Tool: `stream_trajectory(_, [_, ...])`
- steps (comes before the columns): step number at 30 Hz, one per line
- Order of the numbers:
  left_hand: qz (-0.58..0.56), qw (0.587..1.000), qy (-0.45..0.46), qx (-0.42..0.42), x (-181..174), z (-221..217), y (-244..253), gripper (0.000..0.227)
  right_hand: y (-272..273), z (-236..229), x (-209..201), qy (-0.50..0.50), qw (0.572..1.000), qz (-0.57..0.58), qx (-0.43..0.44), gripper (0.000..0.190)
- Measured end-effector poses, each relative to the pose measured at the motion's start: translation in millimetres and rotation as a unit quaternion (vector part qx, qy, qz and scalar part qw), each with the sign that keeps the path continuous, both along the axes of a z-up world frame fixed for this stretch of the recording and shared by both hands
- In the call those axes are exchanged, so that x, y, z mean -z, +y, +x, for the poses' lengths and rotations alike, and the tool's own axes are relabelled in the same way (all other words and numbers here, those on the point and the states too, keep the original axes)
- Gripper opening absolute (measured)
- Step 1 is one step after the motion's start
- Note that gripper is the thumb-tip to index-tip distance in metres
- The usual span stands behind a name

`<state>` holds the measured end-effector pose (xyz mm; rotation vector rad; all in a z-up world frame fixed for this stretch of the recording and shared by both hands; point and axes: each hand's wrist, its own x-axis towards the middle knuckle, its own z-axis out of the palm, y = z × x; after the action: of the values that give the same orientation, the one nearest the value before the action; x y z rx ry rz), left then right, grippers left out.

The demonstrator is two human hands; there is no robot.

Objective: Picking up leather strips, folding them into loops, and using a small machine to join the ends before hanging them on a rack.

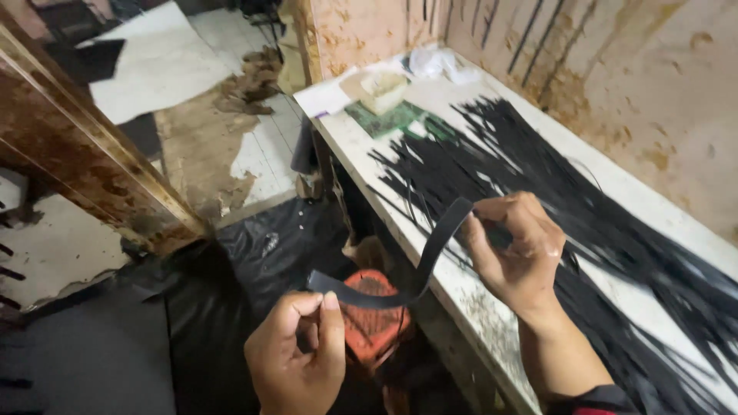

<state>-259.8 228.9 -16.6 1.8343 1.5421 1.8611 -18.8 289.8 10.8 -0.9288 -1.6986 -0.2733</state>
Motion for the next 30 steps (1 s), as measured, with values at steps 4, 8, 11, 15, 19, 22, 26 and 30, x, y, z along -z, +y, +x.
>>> stream_trajectory(4, [-0.020, 0.999, -0.038, 0.018, -14, 18, 29, 0.019, 54, 5, -2, 0.032, 0.998, -0.009, -0.053, 0.017])
stream_trajectory(8, [-0.054, 0.996, -0.064, -0.031, -14, 31, 54, 0.019, 106, 2, -8, 0.068, 0.992, 0.001, -0.106, 0.014])
stream_trajectory(11, [-0.067, 0.993, -0.092, -0.036, -15, 36, 70, 0.020, 135, -6, -14, 0.095, 0.985, 0.000, -0.142, 0.013])
stream_trajectory(15, [-0.057, 0.989, -0.107, -0.084, -23, 38, 93, 0.019, 169, -16, -25, 0.121, 0.982, -0.002, -0.147, 0.014])
stream_trajectory(19, [-0.056, 0.982, -0.153, -0.091, -28, 41, 119, 0.016, 203, -25, -32, 0.136, 0.973, 0.019, -0.184, 0.012])
stream_trajectory(22, [-0.028, 0.979, -0.186, -0.085, -25, 43, 143, 0.019, 226, -27, -31, 0.146, 0.978, 0.019, -0.149, 0.011])
stream_trajectory(26, [-0.036, 0.977, -0.184, -0.101, -12, 43, 179, 0.019, 256, -29, -20, 0.162, 0.971, 0.025, -0.173, 0.014])
stream_trajectory(30, [-0.032, 0.970, -0.201, -0.135, -11, 41, 208, 0.021, 282, -31, -5, 0.163, 0.969, 0.027, -0.184, 0.017])
